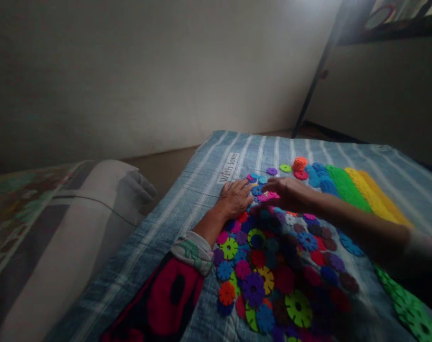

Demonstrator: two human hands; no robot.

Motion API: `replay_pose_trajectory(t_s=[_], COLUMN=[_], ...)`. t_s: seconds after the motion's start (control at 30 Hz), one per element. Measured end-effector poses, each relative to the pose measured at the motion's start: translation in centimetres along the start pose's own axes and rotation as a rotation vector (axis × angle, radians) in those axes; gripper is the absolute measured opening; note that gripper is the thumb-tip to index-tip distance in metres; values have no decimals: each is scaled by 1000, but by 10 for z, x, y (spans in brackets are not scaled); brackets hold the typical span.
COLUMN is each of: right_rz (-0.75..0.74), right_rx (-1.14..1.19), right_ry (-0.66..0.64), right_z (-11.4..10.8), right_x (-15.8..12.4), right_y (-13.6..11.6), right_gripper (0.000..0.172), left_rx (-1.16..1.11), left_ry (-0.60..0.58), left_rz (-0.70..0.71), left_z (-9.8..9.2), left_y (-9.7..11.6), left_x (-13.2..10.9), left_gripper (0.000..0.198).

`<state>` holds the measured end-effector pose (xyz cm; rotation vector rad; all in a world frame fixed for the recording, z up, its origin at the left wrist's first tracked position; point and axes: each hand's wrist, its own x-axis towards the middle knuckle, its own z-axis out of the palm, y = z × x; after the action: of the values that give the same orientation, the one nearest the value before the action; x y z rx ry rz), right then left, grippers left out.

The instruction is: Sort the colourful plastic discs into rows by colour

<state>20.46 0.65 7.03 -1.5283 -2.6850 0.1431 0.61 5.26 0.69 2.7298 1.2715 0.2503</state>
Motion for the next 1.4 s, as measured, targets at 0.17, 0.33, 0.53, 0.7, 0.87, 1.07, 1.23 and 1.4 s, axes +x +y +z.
replay_pose_trajectory(t_s=[0.17,0.33,0.53,0.7,0.87,1.07,1.23,1.4], right_rz=[-116,-124,-97,-70,-46,-60,-67,-65], right_rx=[61,150,219,197,242,219,226,277], right_ry=[12,64,123,119,94,130,95,51], right_z=[18,43,53,48,47,59,54,45], right_x=[-59,-87,-109,-124,-132,-129,-130,-137], right_y=[-56,-89,-95,-84,-97,-122,-129,-130], right_gripper=[16,18,13,16,10,11,16,8], left_rx=[11,4,-6,-33,-45,-44,-27,-21], left_ry=[34,51,86,79,84,99,112,120], left_rz=[17,22,40,24,29,40,65,68], left_z=[3,2,3,7,8,7,8,9], left_y=[-2,-2,-6,-9,-11,-13,-17,-19], left_x=[3,3,5,10,12,13,16,17], left_gripper=[46,46,42,42,44,44,44,44])
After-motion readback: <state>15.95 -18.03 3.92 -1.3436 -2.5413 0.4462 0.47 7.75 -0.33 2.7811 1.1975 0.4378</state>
